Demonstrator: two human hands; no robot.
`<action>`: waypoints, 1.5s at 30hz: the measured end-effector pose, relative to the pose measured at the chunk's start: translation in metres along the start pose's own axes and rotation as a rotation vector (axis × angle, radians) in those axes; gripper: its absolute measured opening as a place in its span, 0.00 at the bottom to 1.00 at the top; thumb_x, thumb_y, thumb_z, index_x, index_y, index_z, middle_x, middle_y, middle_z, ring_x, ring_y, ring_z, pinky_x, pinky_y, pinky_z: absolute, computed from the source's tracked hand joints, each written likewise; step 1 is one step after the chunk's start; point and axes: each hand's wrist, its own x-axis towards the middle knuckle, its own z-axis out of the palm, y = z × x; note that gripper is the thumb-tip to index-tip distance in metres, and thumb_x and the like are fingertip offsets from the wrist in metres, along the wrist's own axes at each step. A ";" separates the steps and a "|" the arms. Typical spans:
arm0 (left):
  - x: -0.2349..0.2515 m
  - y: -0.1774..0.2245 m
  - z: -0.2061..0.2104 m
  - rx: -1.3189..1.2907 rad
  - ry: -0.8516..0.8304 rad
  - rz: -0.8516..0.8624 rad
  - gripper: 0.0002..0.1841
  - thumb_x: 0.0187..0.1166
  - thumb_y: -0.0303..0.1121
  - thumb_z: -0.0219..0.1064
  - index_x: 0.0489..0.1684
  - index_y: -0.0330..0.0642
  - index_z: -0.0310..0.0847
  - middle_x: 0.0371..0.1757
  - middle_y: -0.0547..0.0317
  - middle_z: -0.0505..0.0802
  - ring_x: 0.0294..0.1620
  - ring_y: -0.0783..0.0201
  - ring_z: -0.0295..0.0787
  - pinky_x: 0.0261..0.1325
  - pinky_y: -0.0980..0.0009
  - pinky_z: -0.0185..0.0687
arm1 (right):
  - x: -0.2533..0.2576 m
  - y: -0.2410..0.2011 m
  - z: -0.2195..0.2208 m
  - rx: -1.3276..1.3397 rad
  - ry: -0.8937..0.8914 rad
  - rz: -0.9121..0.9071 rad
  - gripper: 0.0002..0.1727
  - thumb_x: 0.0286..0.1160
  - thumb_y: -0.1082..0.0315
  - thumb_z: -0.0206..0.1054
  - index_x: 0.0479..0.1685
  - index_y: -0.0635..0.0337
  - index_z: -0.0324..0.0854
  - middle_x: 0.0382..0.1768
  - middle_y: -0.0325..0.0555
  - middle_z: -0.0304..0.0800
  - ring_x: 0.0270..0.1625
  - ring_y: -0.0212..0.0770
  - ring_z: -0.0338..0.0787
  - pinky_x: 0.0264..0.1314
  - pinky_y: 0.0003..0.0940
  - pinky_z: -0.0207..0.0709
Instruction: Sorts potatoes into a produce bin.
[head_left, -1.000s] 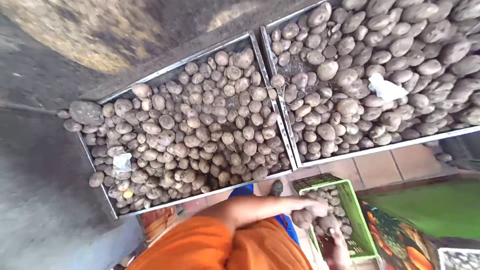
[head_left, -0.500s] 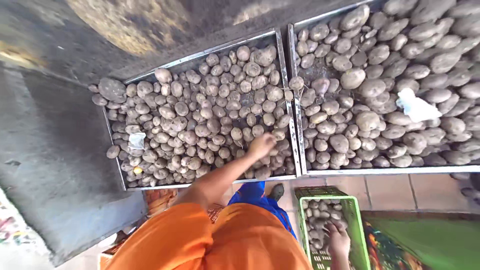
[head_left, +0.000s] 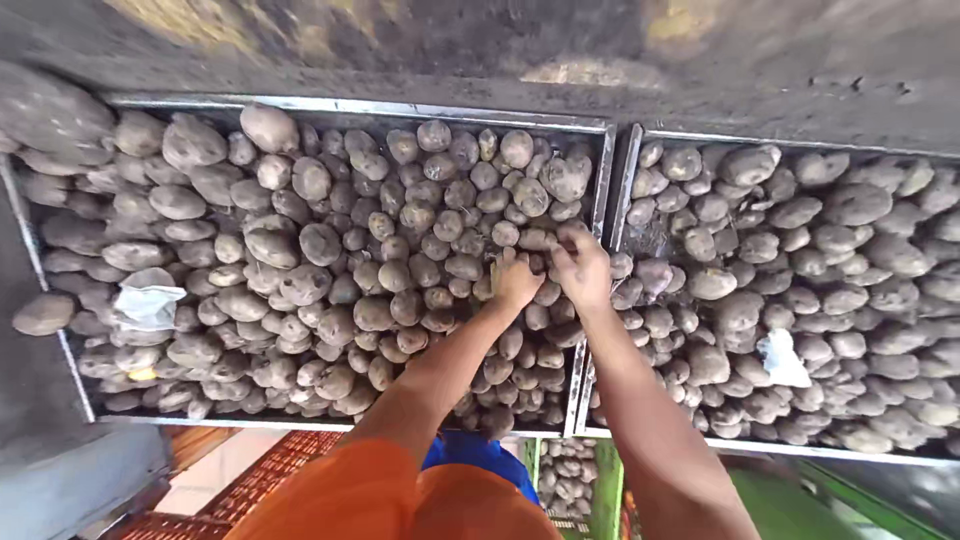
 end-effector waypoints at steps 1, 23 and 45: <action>-0.003 -0.005 0.000 -0.022 -0.005 0.052 0.35 0.70 0.58 0.73 0.75 0.48 0.81 0.79 0.43 0.81 0.83 0.45 0.73 0.84 0.46 0.70 | 0.028 -0.014 0.009 -0.091 -0.038 -0.001 0.23 0.79 0.58 0.68 0.72 0.49 0.82 0.69 0.49 0.86 0.70 0.50 0.86 0.71 0.57 0.80; 0.068 -0.013 -0.119 -1.301 -0.113 0.011 0.15 0.85 0.38 0.68 0.63 0.40 0.83 0.54 0.51 0.91 0.52 0.58 0.89 0.57 0.56 0.88 | 0.152 -0.016 -0.004 -0.147 0.078 0.287 0.28 0.68 0.48 0.71 0.71 0.44 0.82 0.74 0.50 0.80 0.69 0.59 0.83 0.62 0.69 0.77; -0.053 -0.035 -0.083 -0.707 0.192 0.136 0.29 0.92 0.43 0.54 0.91 0.43 0.62 0.86 0.43 0.75 0.87 0.53 0.70 0.89 0.55 0.67 | -0.046 -0.026 0.103 1.982 -0.134 0.158 0.37 0.90 0.36 0.35 0.68 0.57 0.76 0.60 0.48 0.89 0.66 0.40 0.88 0.70 0.44 0.81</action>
